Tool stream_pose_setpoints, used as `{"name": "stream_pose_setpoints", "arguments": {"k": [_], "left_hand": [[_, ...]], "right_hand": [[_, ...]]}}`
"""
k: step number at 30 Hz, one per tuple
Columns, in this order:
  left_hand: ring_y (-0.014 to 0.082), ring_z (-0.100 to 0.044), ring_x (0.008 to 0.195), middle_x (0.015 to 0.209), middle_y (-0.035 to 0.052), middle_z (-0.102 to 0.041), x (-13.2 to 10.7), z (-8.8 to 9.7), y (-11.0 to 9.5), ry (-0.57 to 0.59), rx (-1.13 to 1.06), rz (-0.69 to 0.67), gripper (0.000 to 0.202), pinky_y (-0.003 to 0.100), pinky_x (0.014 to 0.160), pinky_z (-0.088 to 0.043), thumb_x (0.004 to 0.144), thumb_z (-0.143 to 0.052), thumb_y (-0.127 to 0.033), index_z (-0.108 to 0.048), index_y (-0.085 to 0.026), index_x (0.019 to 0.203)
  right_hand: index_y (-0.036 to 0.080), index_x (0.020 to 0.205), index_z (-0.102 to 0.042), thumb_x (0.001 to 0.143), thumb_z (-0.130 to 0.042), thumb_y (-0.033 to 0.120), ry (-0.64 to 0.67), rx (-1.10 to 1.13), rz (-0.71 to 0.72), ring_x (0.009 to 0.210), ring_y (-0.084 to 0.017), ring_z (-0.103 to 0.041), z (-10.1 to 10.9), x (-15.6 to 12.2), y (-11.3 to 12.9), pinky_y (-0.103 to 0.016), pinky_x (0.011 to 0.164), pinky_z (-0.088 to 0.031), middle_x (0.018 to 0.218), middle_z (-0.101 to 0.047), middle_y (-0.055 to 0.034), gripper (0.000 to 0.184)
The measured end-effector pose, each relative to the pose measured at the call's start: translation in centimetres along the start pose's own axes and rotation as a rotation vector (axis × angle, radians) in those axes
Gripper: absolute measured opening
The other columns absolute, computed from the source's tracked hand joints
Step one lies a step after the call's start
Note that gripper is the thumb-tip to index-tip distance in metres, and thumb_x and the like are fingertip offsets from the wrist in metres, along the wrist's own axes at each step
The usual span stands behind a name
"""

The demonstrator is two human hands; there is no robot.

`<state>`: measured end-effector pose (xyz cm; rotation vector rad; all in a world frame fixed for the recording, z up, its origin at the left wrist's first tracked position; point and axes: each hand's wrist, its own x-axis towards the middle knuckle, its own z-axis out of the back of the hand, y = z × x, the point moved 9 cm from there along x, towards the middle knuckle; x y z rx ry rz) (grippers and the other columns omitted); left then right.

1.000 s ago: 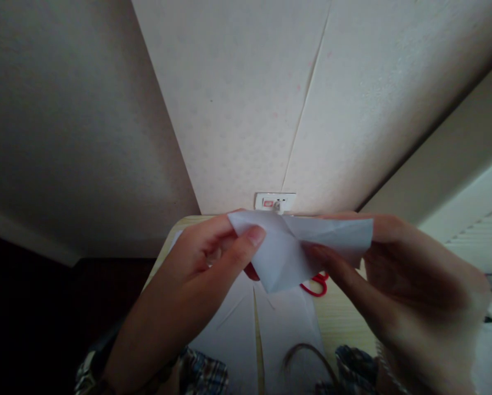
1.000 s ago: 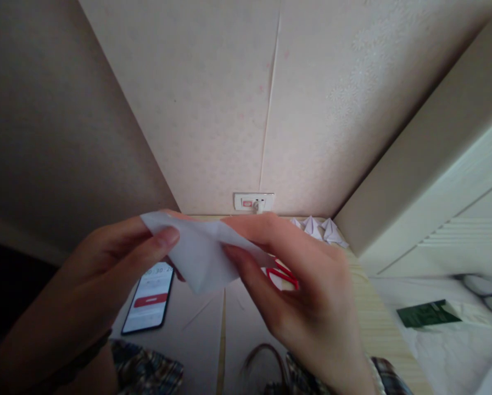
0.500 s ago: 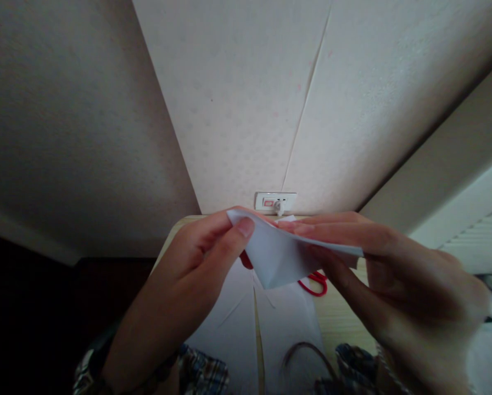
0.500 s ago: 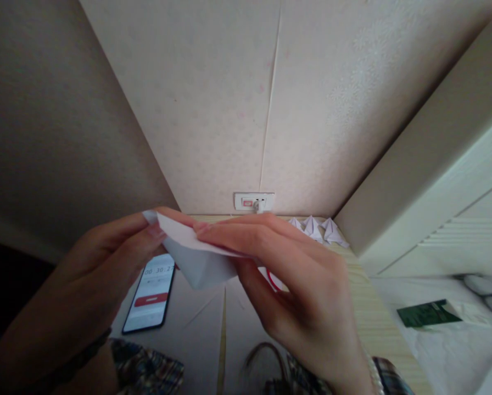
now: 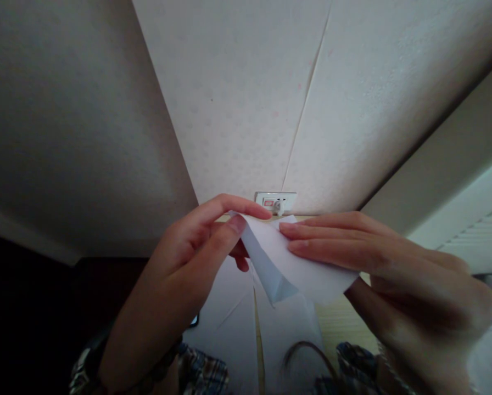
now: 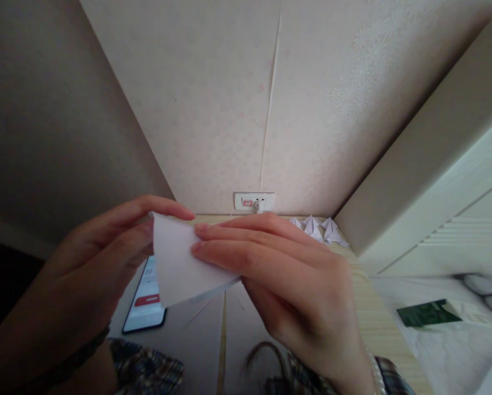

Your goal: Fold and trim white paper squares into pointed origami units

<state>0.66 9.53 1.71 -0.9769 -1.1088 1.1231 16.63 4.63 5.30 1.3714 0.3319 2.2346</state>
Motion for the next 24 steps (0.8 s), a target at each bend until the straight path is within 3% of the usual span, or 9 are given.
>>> {"name": "stream_pose_setpoints", "arguments": {"k": [5, 9, 12, 16, 24], "left_hand": [[0.0227, -0.071, 0.068, 0.064, 0.0004, -0.068, 0.8, 0.4, -1.0, -0.045, 0.039, -0.040, 0.029, 0.028, 0.055, -0.056, 0.090, -0.055, -0.046, -0.072, -0.028, 0.105], [0.0216, -0.070, 0.065, 0.061, -0.0011, -0.066, 0.2, 0.8, -0.2, -0.073, 0.038, -0.039, 0.024, 0.027, 0.053, -0.055, 0.091, -0.055, -0.042, -0.072, -0.029, 0.102], [0.0160, -0.068, 0.062, 0.059, -0.0050, -0.064, -0.5, 0.7, 0.7, -0.051, -0.012, -0.030, 0.016, 0.019, 0.049, -0.049, 0.094, -0.057, -0.034, -0.072, -0.034, 0.096], [0.0095, -0.065, 0.060, 0.058, -0.0096, -0.064, -0.8, 0.4, 1.0, -0.010, -0.075, -0.046, 0.023, 0.013, 0.042, -0.038, 0.097, -0.055, -0.027, -0.072, -0.041, 0.092], [0.0113, -0.065, 0.070, 0.075, -0.0086, -0.070, -0.7, -0.2, 0.2, 0.052, -0.101, -0.071, 0.031, 0.018, 0.068, -0.051, 0.099, -0.053, -0.021, -0.073, -0.037, 0.083]], "right_hand": [[0.015, 0.110, -0.071, 0.093, -0.057, 0.005, 0.009, -0.028, 0.014, 0.113, -0.015, -0.068, -0.2, 0.0, 0.0, -0.030, 0.101, -0.055, 0.116, -0.078, 0.0003, 0.024], [0.014, 0.109, -0.072, 0.092, -0.059, 0.003, 0.011, -0.042, 0.043, 0.114, -0.015, -0.068, -0.1, 0.0, 0.1, -0.030, 0.102, -0.055, 0.119, -0.077, -0.0004, 0.025], [0.014, 0.110, -0.072, 0.091, -0.059, 0.003, 0.024, -0.042, 0.047, 0.114, -0.015, -0.068, -0.1, 0.0, 0.1, -0.031, 0.103, -0.054, 0.121, -0.077, -0.0011, 0.026], [0.014, 0.110, -0.073, 0.093, -0.058, 0.006, 0.035, -0.036, 0.047, 0.115, -0.015, -0.067, -0.1, -0.1, 0.2, -0.031, 0.103, -0.053, 0.119, -0.077, -0.0011, 0.024], [0.019, 0.113, -0.072, 0.095, -0.056, 0.007, 0.039, -0.058, 0.018, 0.115, -0.015, -0.067, 0.0, -0.2, -0.1, -0.030, 0.103, -0.053, 0.123, -0.076, 0.0019, 0.027]]}}
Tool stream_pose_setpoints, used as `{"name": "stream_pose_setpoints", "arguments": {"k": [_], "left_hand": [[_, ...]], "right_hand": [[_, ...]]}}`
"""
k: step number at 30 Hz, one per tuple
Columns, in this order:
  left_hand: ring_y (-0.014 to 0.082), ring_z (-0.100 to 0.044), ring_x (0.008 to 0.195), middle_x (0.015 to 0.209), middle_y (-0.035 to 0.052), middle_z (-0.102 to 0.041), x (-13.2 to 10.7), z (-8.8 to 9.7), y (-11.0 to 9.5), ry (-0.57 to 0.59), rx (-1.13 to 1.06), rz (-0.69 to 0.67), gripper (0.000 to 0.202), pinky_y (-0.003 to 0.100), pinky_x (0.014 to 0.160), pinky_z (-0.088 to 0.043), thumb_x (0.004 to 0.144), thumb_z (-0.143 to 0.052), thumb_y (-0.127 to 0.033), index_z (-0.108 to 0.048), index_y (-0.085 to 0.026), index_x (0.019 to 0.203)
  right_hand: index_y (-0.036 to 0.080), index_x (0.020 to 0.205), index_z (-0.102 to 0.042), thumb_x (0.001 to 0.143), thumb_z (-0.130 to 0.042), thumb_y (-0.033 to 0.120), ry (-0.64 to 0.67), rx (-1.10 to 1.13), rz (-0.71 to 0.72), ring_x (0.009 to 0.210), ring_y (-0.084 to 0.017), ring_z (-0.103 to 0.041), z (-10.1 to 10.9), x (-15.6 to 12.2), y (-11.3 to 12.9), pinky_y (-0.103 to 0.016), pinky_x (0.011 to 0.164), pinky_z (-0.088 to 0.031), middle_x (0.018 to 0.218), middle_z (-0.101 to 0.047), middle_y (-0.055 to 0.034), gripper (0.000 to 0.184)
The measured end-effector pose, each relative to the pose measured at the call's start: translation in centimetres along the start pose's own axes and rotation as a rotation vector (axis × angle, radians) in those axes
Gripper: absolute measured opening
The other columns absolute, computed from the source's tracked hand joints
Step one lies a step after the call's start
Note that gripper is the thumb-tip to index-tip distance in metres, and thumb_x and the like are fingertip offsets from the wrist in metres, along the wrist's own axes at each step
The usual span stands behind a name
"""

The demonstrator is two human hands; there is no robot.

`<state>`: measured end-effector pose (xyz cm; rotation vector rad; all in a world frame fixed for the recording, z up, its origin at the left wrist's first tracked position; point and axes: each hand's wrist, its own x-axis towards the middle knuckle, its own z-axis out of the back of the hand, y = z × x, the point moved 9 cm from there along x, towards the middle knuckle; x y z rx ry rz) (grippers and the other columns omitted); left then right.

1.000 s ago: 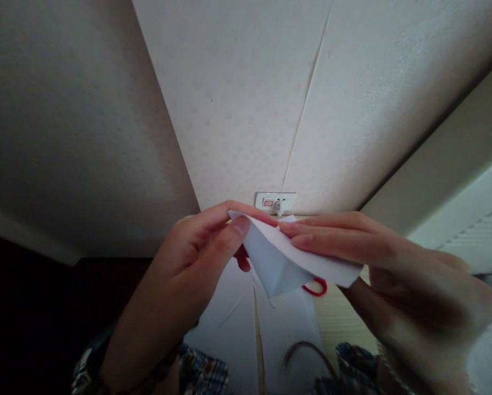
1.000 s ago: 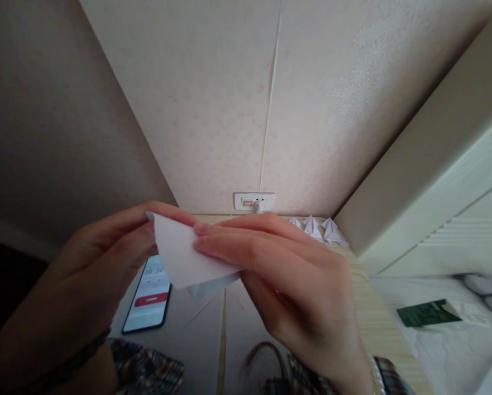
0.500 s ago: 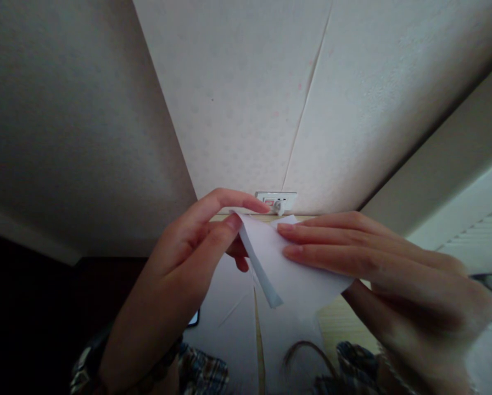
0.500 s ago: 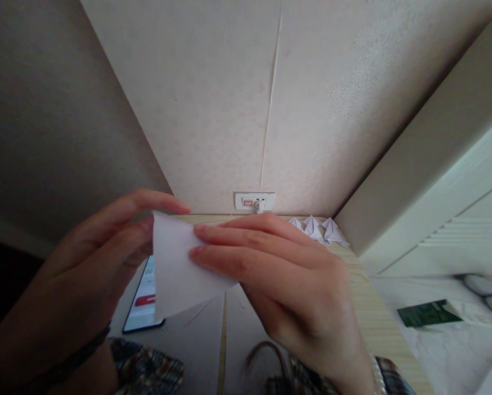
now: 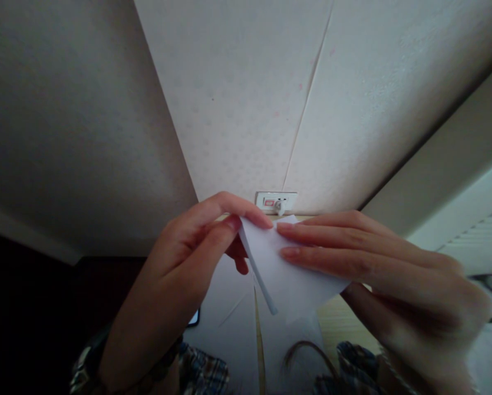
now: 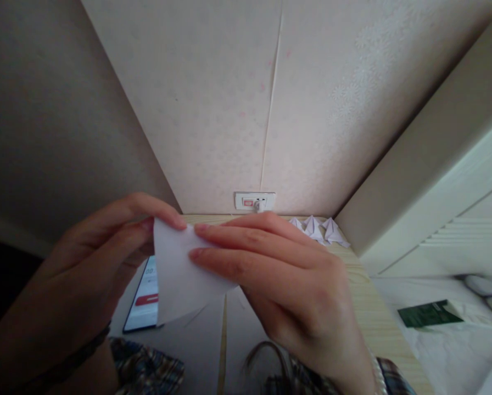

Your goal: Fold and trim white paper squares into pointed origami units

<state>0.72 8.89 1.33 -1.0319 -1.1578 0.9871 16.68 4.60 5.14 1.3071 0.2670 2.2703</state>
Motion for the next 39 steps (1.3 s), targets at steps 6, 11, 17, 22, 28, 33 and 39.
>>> {"name": "stream_pose_setpoints", "arguments": {"k": [6, 11, 17, 22, 28, 33, 39], "left_hand": [[0.0106, -0.064, 0.073, 0.080, -0.0093, -0.070, -0.17, -0.08, 0.38, 0.027, -0.019, 0.027, 0.034, 0.017, 0.070, -0.049, 0.101, -0.049, -0.020, -0.073, -0.037, 0.083], [0.0093, -0.064, 0.072, 0.078, -0.0101, -0.070, -0.02, -0.13, 0.14, 0.036, -0.007, 0.005, 0.034, 0.016, 0.070, -0.047, 0.101, -0.048, -0.020, -0.073, -0.038, 0.084], [0.0090, -0.063, 0.071, 0.075, -0.0101, -0.068, -0.01, -0.14, 0.15, 0.026, -0.028, 0.001, 0.036, 0.015, 0.068, -0.046, 0.101, -0.047, -0.019, -0.073, -0.036, 0.083], [0.0093, -0.062, 0.071, 0.074, -0.0106, -0.067, -0.02, -0.19, -0.02, 0.016, -0.042, 0.008, 0.036, 0.016, 0.071, -0.046, 0.102, -0.046, -0.022, -0.073, -0.037, 0.084], [0.0118, -0.064, 0.071, 0.075, -0.0090, -0.068, 0.09, -0.04, -0.17, -0.013, 0.006, 0.012, 0.033, 0.019, 0.071, -0.049, 0.102, -0.048, -0.027, -0.072, -0.035, 0.081], [0.0095, -0.051, 0.050, 0.060, -0.0081, -0.061, -0.10, 0.01, -0.26, 0.008, 0.025, 0.004, 0.023, 0.018, 0.047, -0.041, 0.098, -0.054, -0.037, -0.072, -0.035, 0.083], [0.0081, -0.044, 0.040, 0.050, -0.0090, -0.055, 0.09, -0.43, 0.10, 0.014, -0.051, 0.098, 0.009, 0.017, 0.037, -0.032, 0.085, -0.070, -0.030, -0.069, -0.030, 0.077]], "right_hand": [[0.020, 0.112, -0.073, 0.093, -0.058, 0.005, 0.012, 0.011, -0.008, 0.116, -0.017, -0.067, -0.10, 0.10, -0.08, -0.034, 0.103, -0.052, 0.122, -0.076, 0.0009, 0.029], [0.021, 0.113, -0.073, 0.092, -0.058, 0.005, 0.014, 0.020, -0.007, 0.115, -0.017, -0.067, 0.02, 0.11, -0.06, -0.034, 0.101, -0.053, 0.123, -0.076, 0.0014, 0.030], [0.019, 0.112, -0.074, 0.091, -0.058, 0.004, 0.012, 0.025, 0.001, 0.116, -0.018, -0.067, 0.05, 0.06, -0.04, -0.034, 0.102, -0.052, 0.122, -0.076, 0.0002, 0.030], [0.022, 0.112, -0.073, 0.093, -0.056, 0.007, 0.013, -0.006, -0.015, 0.115, -0.018, -0.068, -0.09, 0.04, -0.07, -0.035, 0.101, -0.053, 0.124, -0.076, 0.0019, 0.030], [0.021, 0.112, -0.072, 0.091, -0.057, 0.004, 0.012, -0.006, -0.014, 0.116, -0.017, -0.067, -0.06, 0.08, 0.06, -0.032, 0.103, -0.052, 0.123, -0.076, 0.0007, 0.031], [0.017, 0.111, -0.073, 0.090, -0.058, 0.005, 0.032, -0.007, -0.028, 0.117, -0.015, -0.066, -0.09, 0.08, -0.03, -0.029, 0.106, -0.050, 0.123, -0.076, -0.0006, 0.028], [0.022, 0.114, -0.071, 0.085, -0.050, -0.001, 0.067, -0.023, -0.056, 0.119, -0.018, -0.065, -0.32, 0.19, -0.08, -0.036, 0.103, -0.052, 0.125, -0.075, 0.0000, 0.043]]}}
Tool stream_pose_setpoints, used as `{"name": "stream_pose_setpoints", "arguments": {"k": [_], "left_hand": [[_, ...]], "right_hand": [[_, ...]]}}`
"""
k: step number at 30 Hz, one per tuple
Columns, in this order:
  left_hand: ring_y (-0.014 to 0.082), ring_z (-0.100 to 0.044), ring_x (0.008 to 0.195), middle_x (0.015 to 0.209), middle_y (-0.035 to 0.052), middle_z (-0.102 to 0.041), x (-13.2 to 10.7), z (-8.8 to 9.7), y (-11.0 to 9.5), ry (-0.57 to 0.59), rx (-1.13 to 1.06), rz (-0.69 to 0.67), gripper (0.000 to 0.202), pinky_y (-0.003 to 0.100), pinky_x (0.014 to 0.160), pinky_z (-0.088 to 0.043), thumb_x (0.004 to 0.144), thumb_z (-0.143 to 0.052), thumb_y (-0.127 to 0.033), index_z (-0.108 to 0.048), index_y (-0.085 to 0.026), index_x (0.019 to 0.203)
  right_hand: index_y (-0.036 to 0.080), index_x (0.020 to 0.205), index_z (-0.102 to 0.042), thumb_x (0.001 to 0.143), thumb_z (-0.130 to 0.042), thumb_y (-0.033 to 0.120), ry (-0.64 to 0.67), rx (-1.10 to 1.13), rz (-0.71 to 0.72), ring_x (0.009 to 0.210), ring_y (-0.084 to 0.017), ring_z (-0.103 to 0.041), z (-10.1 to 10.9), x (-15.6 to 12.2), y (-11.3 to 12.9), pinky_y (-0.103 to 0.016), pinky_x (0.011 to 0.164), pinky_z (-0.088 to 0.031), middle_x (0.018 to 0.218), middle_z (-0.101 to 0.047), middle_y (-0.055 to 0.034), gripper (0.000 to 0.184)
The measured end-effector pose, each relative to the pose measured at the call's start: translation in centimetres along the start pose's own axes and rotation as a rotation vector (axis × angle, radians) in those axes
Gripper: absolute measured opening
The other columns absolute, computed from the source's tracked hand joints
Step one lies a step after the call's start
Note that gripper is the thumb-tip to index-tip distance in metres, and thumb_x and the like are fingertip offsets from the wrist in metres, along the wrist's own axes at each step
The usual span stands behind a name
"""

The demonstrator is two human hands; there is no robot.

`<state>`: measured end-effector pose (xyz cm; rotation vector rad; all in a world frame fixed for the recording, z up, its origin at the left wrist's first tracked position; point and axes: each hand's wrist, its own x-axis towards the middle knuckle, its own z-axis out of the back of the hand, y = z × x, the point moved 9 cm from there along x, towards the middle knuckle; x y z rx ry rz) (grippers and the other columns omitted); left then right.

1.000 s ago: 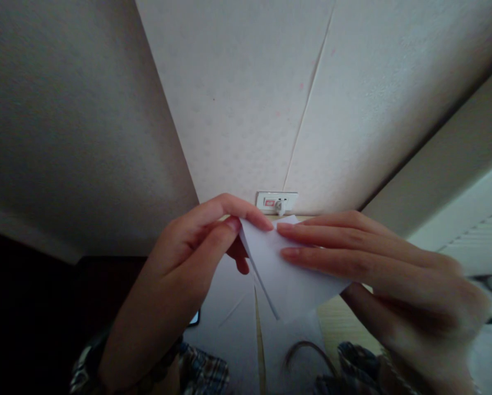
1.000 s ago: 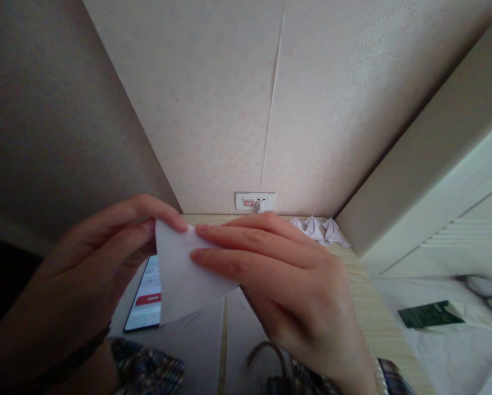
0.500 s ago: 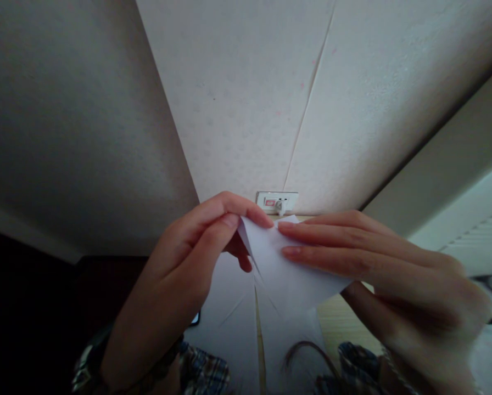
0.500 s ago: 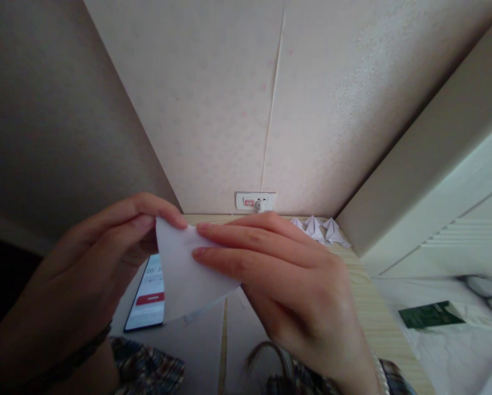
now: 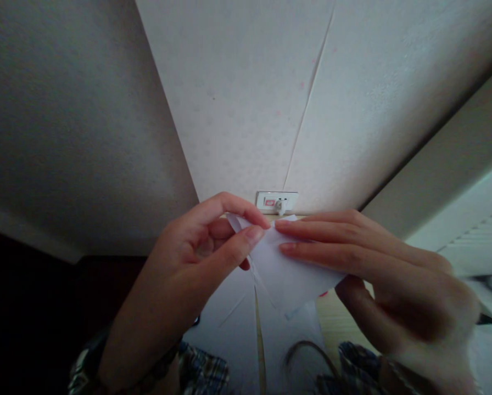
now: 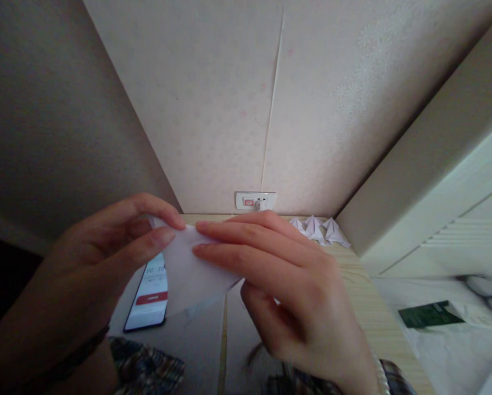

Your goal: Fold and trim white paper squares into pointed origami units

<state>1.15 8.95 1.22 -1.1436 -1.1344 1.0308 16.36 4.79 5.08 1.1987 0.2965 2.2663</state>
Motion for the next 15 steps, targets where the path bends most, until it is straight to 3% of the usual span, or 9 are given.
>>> {"name": "stream_pose_setpoints", "arguments": {"k": [4, 7, 9, 11, 13, 15], "left_hand": [[0.0087, -0.051, 0.040, 0.055, -0.0088, -0.065, -0.1, -0.3, 0.2, 0.030, -0.014, 0.019, 0.008, 0.017, 0.038, -0.036, 0.085, -0.068, -0.025, -0.067, -0.028, 0.078], [0.0098, -0.063, 0.054, 0.069, -0.0089, -0.075, -0.1, -0.2, -0.3, 0.040, 0.074, -0.036, 0.007, 0.016, 0.047, -0.046, 0.087, -0.069, -0.022, -0.066, -0.028, 0.084], [0.0109, -0.069, 0.064, 0.076, -0.0093, -0.077, -0.1, -0.2, -0.7, 0.055, 0.145, -0.066, 0.014, 0.016, 0.055, -0.049, 0.085, -0.069, -0.017, -0.066, -0.029, 0.091], [0.0116, -0.071, 0.071, 0.081, -0.0094, -0.078, -0.1, -0.4, -0.9, 0.085, 0.216, -0.072, 0.022, 0.016, 0.058, -0.050, 0.085, -0.069, -0.016, -0.065, -0.031, 0.100], [0.0117, -0.071, 0.074, 0.084, -0.0097, -0.077, -0.1, -0.7, -1.0, 0.113, 0.272, -0.068, 0.028, 0.016, 0.059, -0.050, 0.085, -0.069, -0.017, -0.064, -0.033, 0.107], [0.0117, -0.069, 0.070, 0.079, -0.0105, -0.076, 0.0, -0.8, -1.0, 0.126, 0.313, -0.063, 0.030, 0.017, 0.059, -0.049, 0.085, -0.068, -0.018, -0.062, -0.034, 0.110]], "right_hand": [[0.022, 0.123, -0.068, 0.079, -0.046, 0.001, 0.012, 0.046, -0.035, 0.120, -0.023, -0.065, -0.1, -0.2, 0.0, -0.038, 0.100, -0.053, 0.128, -0.072, -0.0016, 0.054], [0.026, 0.132, -0.063, 0.088, -0.044, 0.008, -0.025, 0.072, -0.154, 0.123, -0.023, -0.063, 0.1, -0.6, -0.7, -0.033, 0.095, -0.055, 0.132, -0.070, -0.0007, 0.051], [0.029, 0.133, -0.061, 0.099, -0.041, 0.022, -0.053, 0.102, -0.214, 0.124, -0.023, -0.063, 0.3, -0.8, -1.1, -0.032, 0.095, -0.055, 0.133, -0.069, -0.0004, 0.040], [0.028, 0.133, -0.060, 0.104, -0.037, 0.043, -0.061, 0.115, -0.257, 0.119, -0.024, -0.066, 0.4, -0.6, -1.4, -0.032, 0.092, -0.056, 0.130, -0.070, -0.0032, 0.040], [0.024, 0.127, -0.063, 0.102, -0.039, 0.053, -0.047, 0.062, -0.264, 0.111, -0.022, -0.069, 0.3, -0.1, -1.4, -0.030, 0.086, -0.056, 0.122, -0.074, -0.0052, 0.046], [0.023, 0.105, -0.070, 0.097, -0.052, 0.054, 0.042, 0.000, -0.284, 0.092, -0.018, -0.073, -0.4, 0.6, -1.6, -0.027, 0.075, -0.055, 0.102, -0.078, -0.0019, 0.037]]}}
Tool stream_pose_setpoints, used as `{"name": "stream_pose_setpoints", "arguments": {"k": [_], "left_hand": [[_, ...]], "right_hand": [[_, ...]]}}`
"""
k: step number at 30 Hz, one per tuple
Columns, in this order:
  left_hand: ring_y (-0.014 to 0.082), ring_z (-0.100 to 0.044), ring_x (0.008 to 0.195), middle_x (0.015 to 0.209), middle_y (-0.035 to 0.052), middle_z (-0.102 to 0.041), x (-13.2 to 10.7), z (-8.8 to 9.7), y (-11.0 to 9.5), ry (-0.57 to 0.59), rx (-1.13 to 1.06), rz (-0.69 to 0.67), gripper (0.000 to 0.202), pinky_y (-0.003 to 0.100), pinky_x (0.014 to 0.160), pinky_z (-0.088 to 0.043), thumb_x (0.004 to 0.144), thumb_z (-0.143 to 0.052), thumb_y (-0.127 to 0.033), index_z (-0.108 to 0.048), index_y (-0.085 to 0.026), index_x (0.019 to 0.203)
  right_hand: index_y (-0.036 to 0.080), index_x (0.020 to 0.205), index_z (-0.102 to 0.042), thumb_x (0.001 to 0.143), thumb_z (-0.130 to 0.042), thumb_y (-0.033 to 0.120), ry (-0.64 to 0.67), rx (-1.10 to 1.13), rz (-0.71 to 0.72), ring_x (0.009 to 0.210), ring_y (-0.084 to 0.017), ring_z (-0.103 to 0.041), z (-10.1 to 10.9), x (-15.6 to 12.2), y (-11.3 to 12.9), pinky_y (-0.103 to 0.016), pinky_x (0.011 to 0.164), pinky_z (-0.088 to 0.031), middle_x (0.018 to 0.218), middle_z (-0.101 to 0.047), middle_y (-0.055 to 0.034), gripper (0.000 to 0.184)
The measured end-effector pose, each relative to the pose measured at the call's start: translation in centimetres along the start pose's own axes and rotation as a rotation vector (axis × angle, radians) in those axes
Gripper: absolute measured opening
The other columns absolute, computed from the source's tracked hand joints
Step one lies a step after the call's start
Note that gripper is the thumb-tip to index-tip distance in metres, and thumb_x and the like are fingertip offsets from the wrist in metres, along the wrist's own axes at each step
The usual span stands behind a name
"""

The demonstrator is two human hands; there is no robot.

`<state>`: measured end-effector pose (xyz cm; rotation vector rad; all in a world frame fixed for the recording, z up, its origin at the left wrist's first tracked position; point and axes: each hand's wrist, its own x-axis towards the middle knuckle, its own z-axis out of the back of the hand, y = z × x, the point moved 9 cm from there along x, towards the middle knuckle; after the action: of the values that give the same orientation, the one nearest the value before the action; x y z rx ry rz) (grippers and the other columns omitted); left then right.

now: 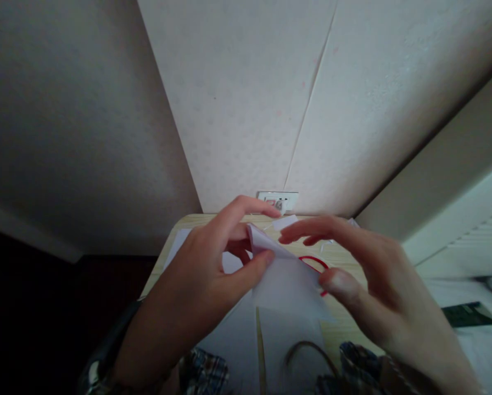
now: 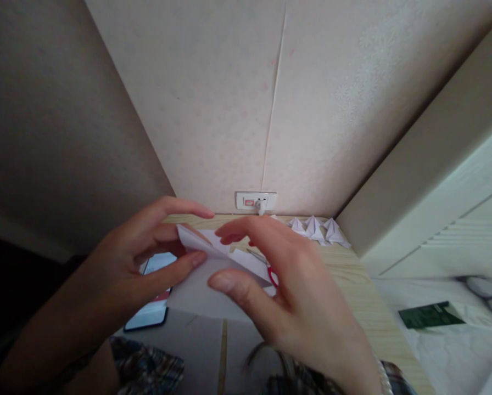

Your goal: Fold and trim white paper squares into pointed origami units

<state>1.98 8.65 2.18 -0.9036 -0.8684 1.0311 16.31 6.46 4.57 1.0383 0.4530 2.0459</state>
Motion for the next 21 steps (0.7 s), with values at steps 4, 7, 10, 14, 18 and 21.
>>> {"name": "stream_pose_setpoints", "arguments": {"k": [4, 7, 10, 14, 18, 21], "left_hand": [[0.0139, -0.068, 0.067, 0.071, -0.0093, -0.072, 0.0, 0.0, 0.2, -0.003, 0.038, 0.028, 0.031, 0.019, 0.056, -0.048, 0.085, -0.068, -0.019, -0.060, -0.033, 0.112], [0.0149, -0.067, 0.068, 0.074, -0.0081, -0.073, -0.1, 0.0, 0.3, 0.000, 0.016, 0.030, 0.031, 0.020, 0.053, -0.047, 0.085, -0.067, -0.021, -0.059, -0.033, 0.113], [0.0145, -0.067, 0.070, 0.075, -0.0086, -0.072, -0.1, 0.0, 0.5, -0.001, 0.001, 0.028, 0.030, 0.019, 0.053, -0.046, 0.085, -0.068, -0.023, -0.059, -0.034, 0.111], [0.0121, -0.067, 0.078, 0.078, -0.0107, -0.072, 0.0, 0.3, 0.4, -0.033, -0.018, -0.004, 0.028, 0.017, 0.062, -0.049, 0.085, -0.069, -0.022, -0.061, -0.036, 0.108], [0.0136, -0.068, 0.081, 0.080, -0.0097, -0.072, 0.0, 0.5, 0.3, -0.071, -0.011, 0.019, 0.026, 0.017, 0.055, -0.047, 0.084, -0.069, -0.023, -0.062, -0.035, 0.106], [0.0141, -0.069, 0.087, 0.084, -0.0099, -0.073, 0.0, 0.5, 0.3, -0.068, -0.021, 0.024, 0.028, 0.017, 0.056, -0.048, 0.083, -0.072, -0.026, -0.062, -0.036, 0.107]], "right_hand": [[0.021, 0.081, -0.069, 0.093, -0.063, 0.047, 0.083, -0.030, -0.058, 0.069, -0.014, -0.068, -0.8, 0.8, -0.2, -0.024, 0.060, -0.049, 0.076, -0.074, 0.0024, 0.029], [0.021, 0.078, -0.067, 0.090, -0.069, 0.032, 0.123, -0.039, -0.102, 0.064, -0.012, -0.064, -1.2, 0.6, -0.5, -0.023, 0.058, -0.046, 0.073, -0.072, 0.0042, 0.016], [0.020, 0.076, -0.067, 0.089, -0.070, 0.027, 0.151, -0.038, -0.114, 0.061, -0.012, -0.062, -1.5, 0.4, -0.8, -0.022, 0.057, -0.045, 0.072, -0.071, 0.0039, 0.014], [0.020, 0.073, -0.065, 0.089, -0.070, 0.026, 0.161, -0.035, -0.114, 0.057, -0.010, -0.057, -1.6, 0.4, -1.0, -0.021, 0.056, -0.044, 0.067, -0.067, 0.0050, 0.018], [0.021, 0.073, -0.064, 0.091, -0.067, 0.025, 0.148, -0.002, -0.136, 0.057, -0.009, -0.057, -1.7, 0.5, -1.4, -0.020, 0.053, -0.041, 0.065, -0.066, 0.0059, 0.018], [0.022, 0.074, -0.064, 0.091, -0.066, 0.026, 0.123, 0.073, -0.175, 0.057, -0.008, -0.058, -1.5, 0.5, -2.0, -0.019, 0.051, -0.042, 0.066, -0.066, 0.0061, 0.018]]}}
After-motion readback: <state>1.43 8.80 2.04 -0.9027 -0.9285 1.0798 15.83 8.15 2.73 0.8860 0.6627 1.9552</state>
